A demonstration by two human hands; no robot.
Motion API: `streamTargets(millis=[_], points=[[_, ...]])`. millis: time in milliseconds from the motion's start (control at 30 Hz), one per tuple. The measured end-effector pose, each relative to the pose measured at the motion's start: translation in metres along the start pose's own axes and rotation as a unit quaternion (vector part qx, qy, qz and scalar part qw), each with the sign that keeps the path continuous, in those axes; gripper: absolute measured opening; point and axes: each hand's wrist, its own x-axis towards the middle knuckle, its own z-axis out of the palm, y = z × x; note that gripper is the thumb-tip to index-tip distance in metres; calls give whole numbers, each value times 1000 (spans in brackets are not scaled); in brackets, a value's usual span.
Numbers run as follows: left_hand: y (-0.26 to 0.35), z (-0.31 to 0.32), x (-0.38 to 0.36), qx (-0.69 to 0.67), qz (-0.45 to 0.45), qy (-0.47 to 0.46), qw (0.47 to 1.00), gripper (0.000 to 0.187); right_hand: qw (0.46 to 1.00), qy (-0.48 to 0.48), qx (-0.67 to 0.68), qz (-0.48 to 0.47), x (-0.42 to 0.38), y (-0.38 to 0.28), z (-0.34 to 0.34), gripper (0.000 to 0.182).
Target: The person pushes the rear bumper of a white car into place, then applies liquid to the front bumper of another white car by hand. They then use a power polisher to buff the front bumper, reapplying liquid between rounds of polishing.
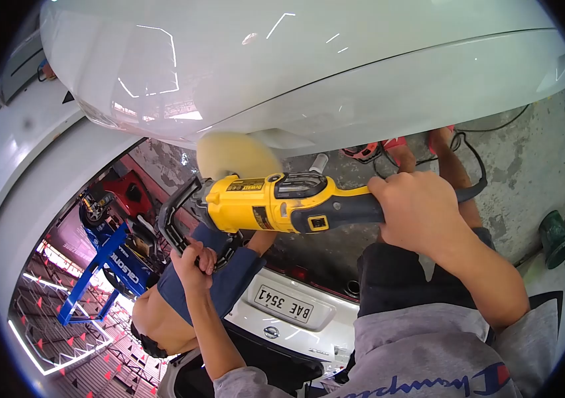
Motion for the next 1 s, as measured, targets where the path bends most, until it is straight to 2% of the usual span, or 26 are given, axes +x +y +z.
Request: streamTargets(millis=[100,133,233,367,500,600,700,767,833,1000], points=[[1,-11,9,-1,36,27,999,10,1000,10,17,-10,8,-8,3,16],[2,-23,16,-2,43,8,999,10,999,19,41,-16,13,-11,10,16],[18,-36,26,26,26,-3,999,9,996,34,73,-26,17,-19,15,15],[13,-19,12,10,37,-5,999,13,997,49,64,3,-1,-13,15,18],[8,26,-17,6,46,-37,998,12,998,9,34,46,-41,19,14,33],[6,35,-30,10,39,-61,997,10,998,43,18,43,-57,27,10,33],[19,41,-24,19,44,-42,998,10,997,32,18,61,-54,25,12,33],[21,22,-13,7,41,-37,998,14,998,19,32,45,-31,13,8,32],[17,2,-4,6,38,8,999,15,999,7,49,19,-8,-1,13,29],[14,-28,22,33,43,-6,999,10,996,24,88,-13,26,-10,37,24]])
